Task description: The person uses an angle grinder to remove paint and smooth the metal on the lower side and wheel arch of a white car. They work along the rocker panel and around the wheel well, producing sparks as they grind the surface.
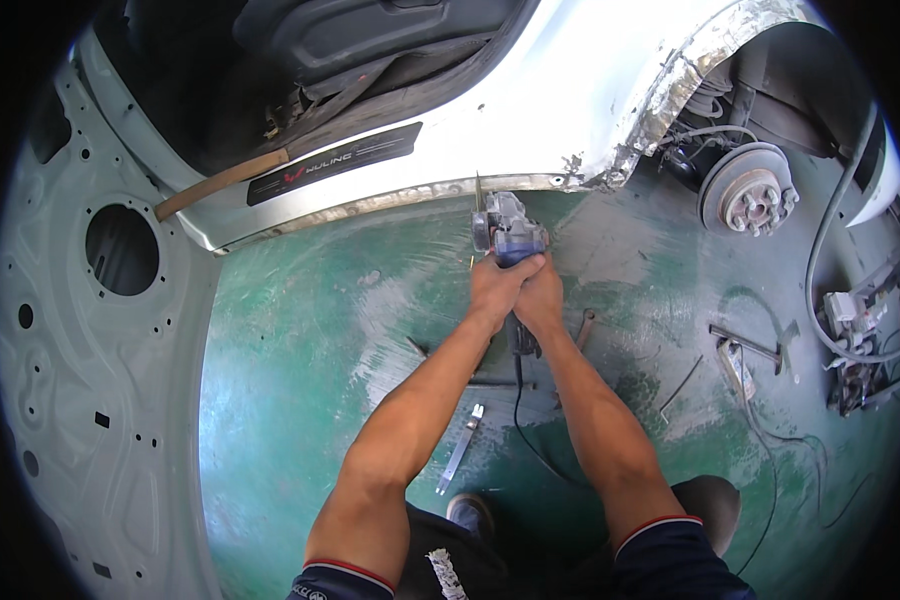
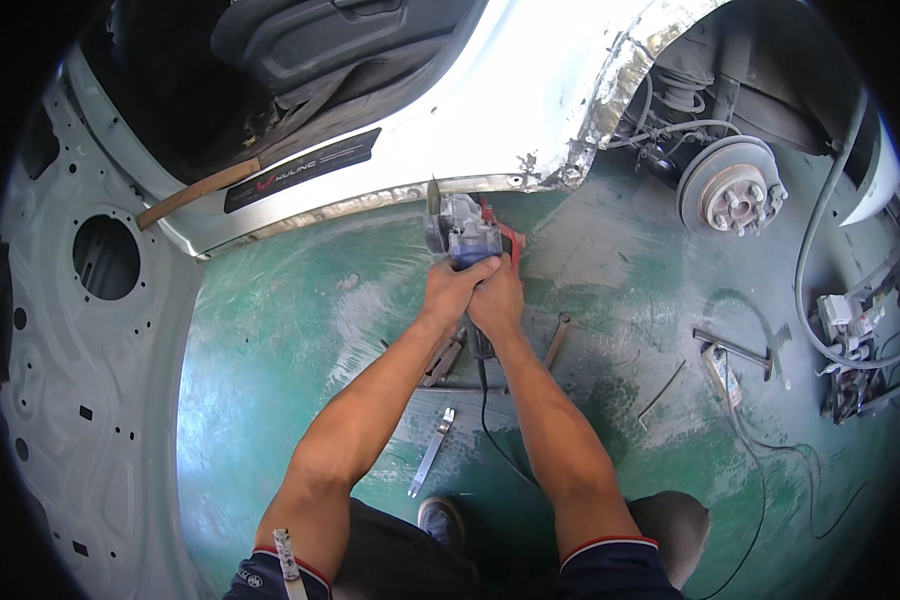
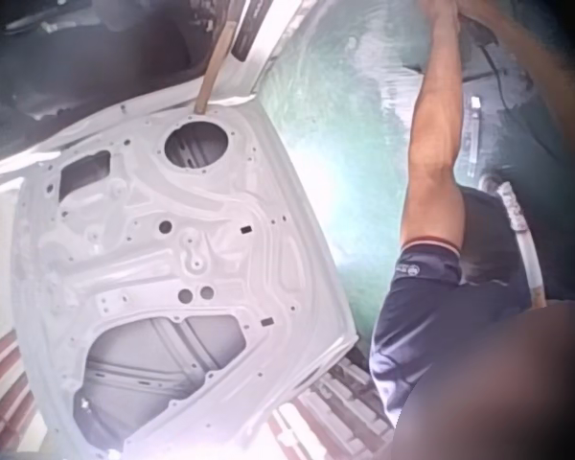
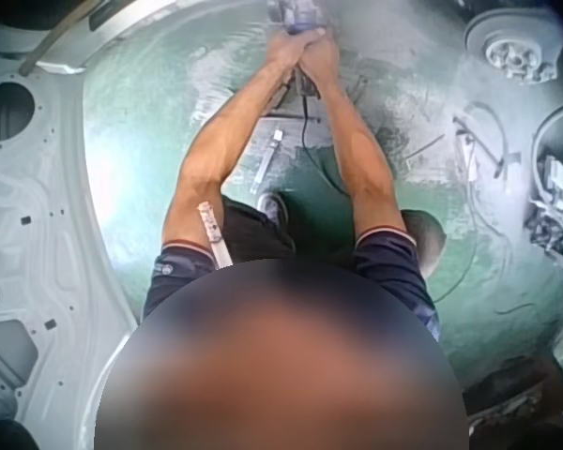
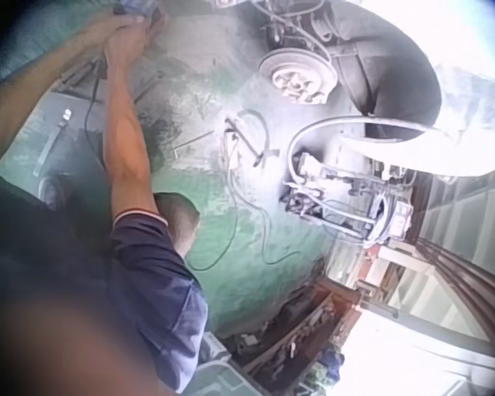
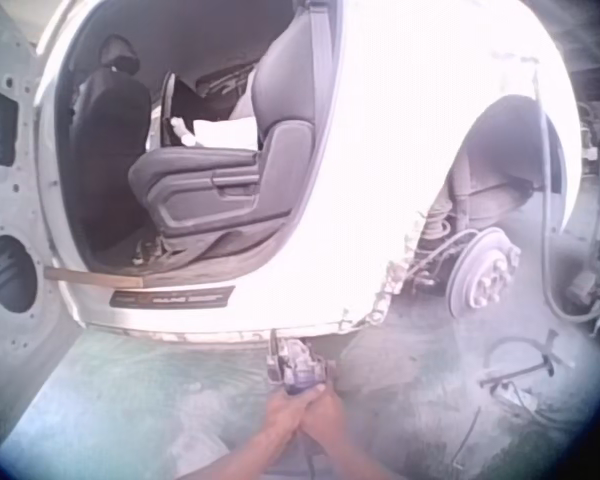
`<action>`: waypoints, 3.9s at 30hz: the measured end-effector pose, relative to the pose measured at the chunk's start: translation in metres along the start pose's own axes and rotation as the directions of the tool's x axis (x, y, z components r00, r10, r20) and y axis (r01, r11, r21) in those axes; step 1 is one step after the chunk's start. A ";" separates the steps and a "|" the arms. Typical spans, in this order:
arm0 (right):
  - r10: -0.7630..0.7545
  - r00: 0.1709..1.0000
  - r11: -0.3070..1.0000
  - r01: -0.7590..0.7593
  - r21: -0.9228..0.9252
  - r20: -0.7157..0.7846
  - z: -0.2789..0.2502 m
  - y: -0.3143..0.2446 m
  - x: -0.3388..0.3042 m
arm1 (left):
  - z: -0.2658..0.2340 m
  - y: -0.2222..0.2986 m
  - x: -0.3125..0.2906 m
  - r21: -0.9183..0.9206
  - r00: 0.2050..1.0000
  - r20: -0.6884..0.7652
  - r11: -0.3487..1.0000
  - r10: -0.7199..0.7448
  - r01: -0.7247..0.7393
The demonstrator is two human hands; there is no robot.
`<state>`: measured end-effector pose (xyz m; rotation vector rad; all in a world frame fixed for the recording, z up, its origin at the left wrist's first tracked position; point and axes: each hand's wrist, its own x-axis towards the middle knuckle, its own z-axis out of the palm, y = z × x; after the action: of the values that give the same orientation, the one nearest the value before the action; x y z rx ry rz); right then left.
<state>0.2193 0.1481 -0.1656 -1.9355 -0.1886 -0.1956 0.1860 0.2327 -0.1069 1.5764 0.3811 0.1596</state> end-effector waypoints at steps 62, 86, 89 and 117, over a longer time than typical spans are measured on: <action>0.023 0.999 1.000 -0.023 -0.017 0.026 0.006 -0.005 0.013 | -0.004 0.009 0.013 0.006 1.000 0.012 1.000 -0.005 0.005; 0.070 0.997 0.996 -0.068 -0.054 0.029 0.007 -0.007 0.011 | -0.004 0.005 0.015 0.011 0.999 -0.017 0.999 0.042 -0.042; 0.094 0.995 0.994 -0.091 -0.064 0.038 0.009 -0.006 0.014 | -0.004 0.004 0.016 0.022 0.999 -0.019 0.999 0.046 -0.046; 0.081 0.996 0.996 -0.082 0.033 0.031 0.019 0.014 0.008 | -0.005 -0.016 0.019 0.063 1.000 0.008 0.998 0.030 -0.030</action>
<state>0.2311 0.1607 -0.1831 -1.9090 -0.1315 -0.1087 0.1992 0.2440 -0.1253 1.6446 0.3600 0.1664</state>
